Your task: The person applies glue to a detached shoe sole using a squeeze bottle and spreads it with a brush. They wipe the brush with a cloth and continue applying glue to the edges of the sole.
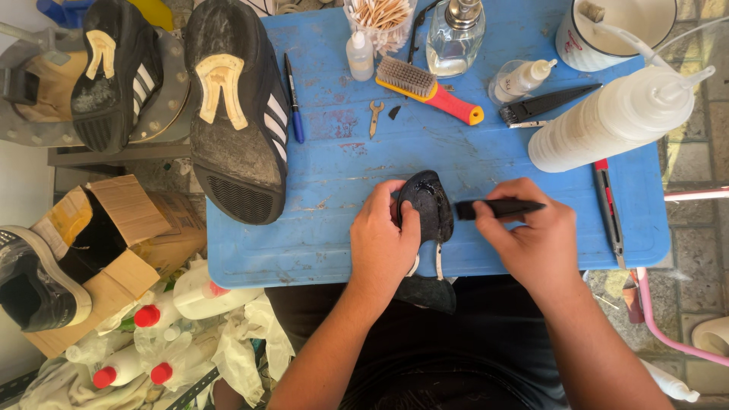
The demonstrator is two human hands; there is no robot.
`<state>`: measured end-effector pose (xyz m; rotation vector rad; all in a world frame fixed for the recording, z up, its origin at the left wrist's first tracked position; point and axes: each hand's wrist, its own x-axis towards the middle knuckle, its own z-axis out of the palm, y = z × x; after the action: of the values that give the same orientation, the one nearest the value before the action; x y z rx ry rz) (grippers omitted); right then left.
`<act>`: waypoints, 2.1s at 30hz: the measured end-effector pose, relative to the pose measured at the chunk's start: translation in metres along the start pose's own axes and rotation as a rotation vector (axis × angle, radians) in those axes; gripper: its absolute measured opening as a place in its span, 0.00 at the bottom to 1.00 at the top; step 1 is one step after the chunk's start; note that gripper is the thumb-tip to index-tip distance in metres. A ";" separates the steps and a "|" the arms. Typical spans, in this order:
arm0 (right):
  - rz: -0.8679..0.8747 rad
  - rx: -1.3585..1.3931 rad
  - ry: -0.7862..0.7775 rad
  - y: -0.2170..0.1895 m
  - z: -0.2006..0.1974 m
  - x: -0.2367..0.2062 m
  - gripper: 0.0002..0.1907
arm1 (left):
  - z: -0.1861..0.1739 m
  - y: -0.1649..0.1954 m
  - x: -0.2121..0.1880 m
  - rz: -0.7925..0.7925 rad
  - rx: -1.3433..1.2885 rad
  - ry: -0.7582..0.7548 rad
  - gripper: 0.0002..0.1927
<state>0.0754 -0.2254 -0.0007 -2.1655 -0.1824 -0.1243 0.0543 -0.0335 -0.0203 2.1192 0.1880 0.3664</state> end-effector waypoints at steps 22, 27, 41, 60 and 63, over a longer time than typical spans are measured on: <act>-0.136 -0.011 0.091 -0.013 0.018 -0.013 0.10 | 0.001 0.001 -0.004 -0.014 0.002 0.003 0.12; -0.192 -0.012 0.030 -0.022 0.024 -0.013 0.11 | 0.000 0.002 -0.004 0.046 -0.004 0.032 0.12; -0.169 0.071 -0.034 -0.015 0.023 -0.002 0.10 | -0.001 0.003 -0.003 0.086 -0.007 0.044 0.15; -0.081 0.039 -0.009 -0.026 -0.003 -0.006 0.07 | 0.001 -0.009 -0.006 0.145 0.060 0.075 0.18; -0.084 -0.072 -0.035 -0.027 -0.004 -0.010 0.07 | 0.001 -0.006 -0.005 0.125 0.037 0.067 0.19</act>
<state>0.0604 -0.2149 0.0218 -2.2330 -0.2939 -0.1425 0.0494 -0.0327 -0.0265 2.1624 0.1022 0.5111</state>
